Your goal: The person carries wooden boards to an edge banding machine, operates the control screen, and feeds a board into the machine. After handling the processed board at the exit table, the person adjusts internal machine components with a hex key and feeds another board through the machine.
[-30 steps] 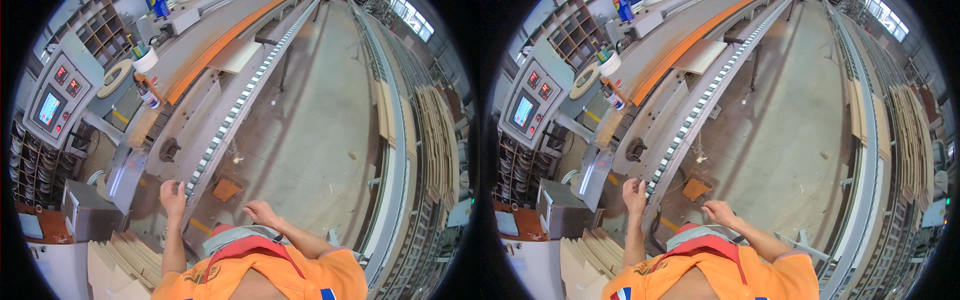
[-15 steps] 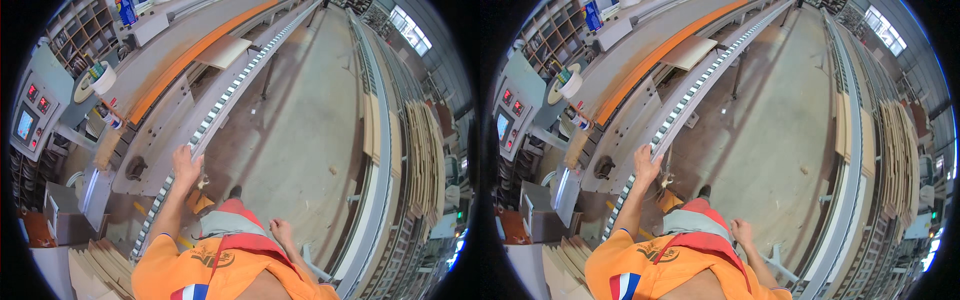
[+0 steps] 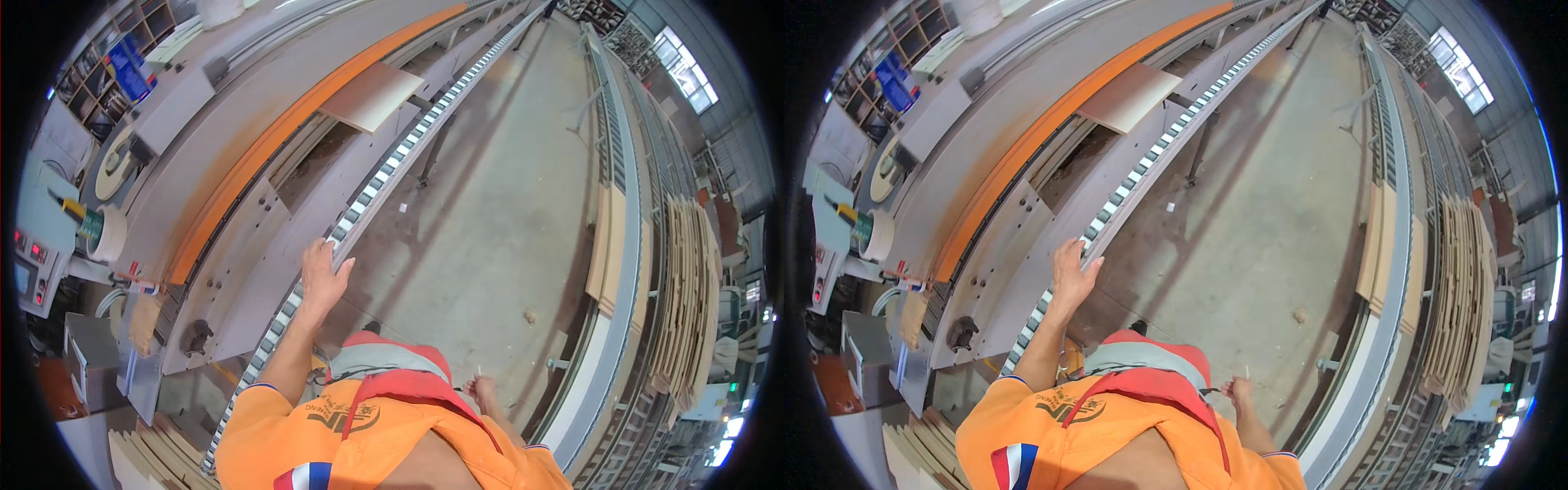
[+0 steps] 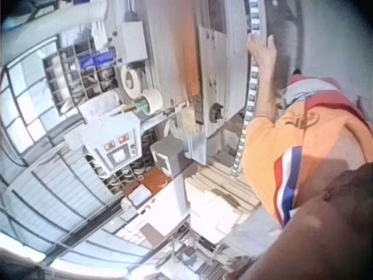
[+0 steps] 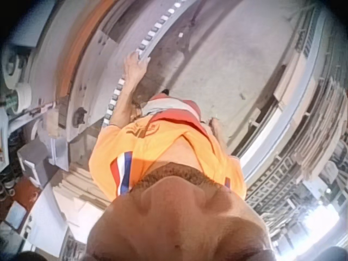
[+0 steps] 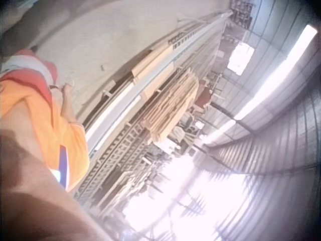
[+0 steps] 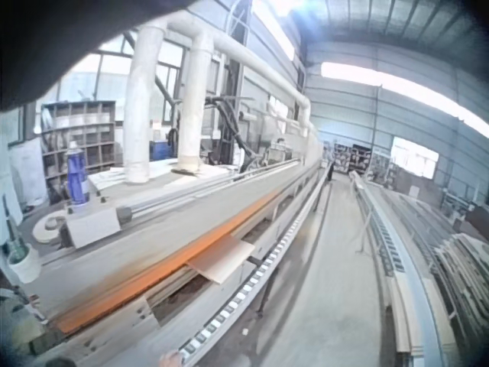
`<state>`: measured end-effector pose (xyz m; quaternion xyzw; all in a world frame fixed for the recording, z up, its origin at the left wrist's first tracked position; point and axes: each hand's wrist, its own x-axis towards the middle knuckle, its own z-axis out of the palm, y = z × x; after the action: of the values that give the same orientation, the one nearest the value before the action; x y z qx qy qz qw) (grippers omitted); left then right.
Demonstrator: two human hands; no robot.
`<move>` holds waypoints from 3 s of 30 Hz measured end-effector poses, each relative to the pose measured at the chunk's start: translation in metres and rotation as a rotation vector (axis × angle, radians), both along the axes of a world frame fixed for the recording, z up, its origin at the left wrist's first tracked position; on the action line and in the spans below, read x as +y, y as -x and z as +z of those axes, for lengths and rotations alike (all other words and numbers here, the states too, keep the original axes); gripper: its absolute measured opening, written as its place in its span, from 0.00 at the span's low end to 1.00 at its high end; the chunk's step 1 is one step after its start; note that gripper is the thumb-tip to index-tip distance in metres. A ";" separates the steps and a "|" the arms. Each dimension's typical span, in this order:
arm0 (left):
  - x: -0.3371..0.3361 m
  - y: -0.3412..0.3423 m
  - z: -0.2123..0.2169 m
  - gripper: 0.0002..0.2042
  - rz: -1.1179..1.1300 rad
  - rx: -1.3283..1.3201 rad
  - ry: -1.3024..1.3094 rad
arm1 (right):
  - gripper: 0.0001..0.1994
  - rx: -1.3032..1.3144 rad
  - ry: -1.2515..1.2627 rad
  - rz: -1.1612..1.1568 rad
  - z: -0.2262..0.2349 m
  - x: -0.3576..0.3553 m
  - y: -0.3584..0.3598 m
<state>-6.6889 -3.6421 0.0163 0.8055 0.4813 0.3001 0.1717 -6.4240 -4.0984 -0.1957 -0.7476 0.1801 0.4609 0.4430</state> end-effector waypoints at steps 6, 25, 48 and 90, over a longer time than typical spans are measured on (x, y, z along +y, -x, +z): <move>0.046 -0.064 -0.018 0.26 0.040 0.034 -0.041 | 0.08 -0.154 0.223 0.385 -0.039 0.018 -0.074; 0.093 -0.148 -0.035 0.31 1.144 0.275 0.209 | 0.08 -0.054 -0.118 0.252 -0.040 0.260 -0.409; 0.272 -0.498 -0.019 0.07 0.500 -0.223 -0.229 | 0.12 0.085 -0.004 0.267 -0.067 0.400 -0.638; 0.708 -1.356 -0.055 0.09 -0.344 -0.356 0.661 | 0.10 -0.044 -0.021 0.153 -0.068 0.907 -1.342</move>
<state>-5.3327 -2.9340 -0.0391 0.7112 0.3729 0.2309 0.5494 -5.0821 -3.1916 -0.2642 -0.7644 0.1078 0.4786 0.4184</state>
